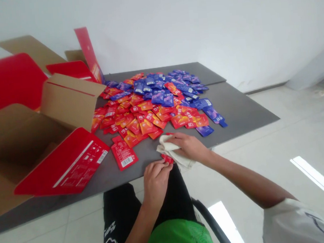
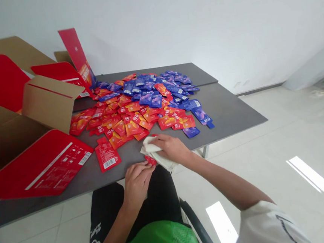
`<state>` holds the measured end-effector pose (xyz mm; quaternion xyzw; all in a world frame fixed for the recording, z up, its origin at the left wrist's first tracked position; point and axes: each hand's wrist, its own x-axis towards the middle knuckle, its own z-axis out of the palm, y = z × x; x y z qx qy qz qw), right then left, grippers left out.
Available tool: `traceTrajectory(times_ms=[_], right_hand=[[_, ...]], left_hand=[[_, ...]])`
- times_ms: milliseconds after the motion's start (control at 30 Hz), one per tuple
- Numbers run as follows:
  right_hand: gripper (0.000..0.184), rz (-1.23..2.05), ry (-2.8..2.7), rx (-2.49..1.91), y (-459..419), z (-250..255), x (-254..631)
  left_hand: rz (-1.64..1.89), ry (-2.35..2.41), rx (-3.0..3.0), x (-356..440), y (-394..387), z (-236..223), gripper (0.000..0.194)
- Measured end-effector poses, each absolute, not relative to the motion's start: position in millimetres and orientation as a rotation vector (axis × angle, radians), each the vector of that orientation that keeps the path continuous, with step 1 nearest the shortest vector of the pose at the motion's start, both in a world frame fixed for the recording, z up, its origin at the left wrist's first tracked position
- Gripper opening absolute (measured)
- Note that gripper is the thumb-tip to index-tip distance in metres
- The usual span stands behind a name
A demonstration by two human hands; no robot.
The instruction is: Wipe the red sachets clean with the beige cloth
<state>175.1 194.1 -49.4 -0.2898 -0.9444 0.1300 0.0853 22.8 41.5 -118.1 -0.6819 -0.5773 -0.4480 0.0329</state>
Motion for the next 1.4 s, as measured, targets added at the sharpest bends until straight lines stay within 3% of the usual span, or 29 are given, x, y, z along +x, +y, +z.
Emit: traceTrajectory(times_ms=[133, 367, 633, 900, 1167, 1400], right_hand=[[0.039, 0.232, -2.747, -1.065, 226, -37, 178], [0.040, 0.455, -2.824, -0.711, 167, -47, 185], [0.038, 0.224, -2.787, -1.065, 227, -34, 176], [0.040, 0.445, -2.866, -0.729, 164, -43, 177], [0.036, 0.203, -2.800, -1.105, 229, -34, 171], [0.041, 0.405, -2.888, -0.748, 174, -38, 169]], left_hand=[[-1.386, -1.779, -2.106, 22, 42, -118, 0.017], [-1.330, -1.792, -2.072, 22, 40, -119, 0.014], [-1.384, -1.750, -2.070, 22, 42, -118, 0.017], [-1.312, -1.798, -2.063, 23, 40, -118, 0.015], [-1.374, -1.771, -2.079, 23, 42, -120, 0.017], [-1.348, -1.785, -2.077, 23, 40, -118, 0.011]])
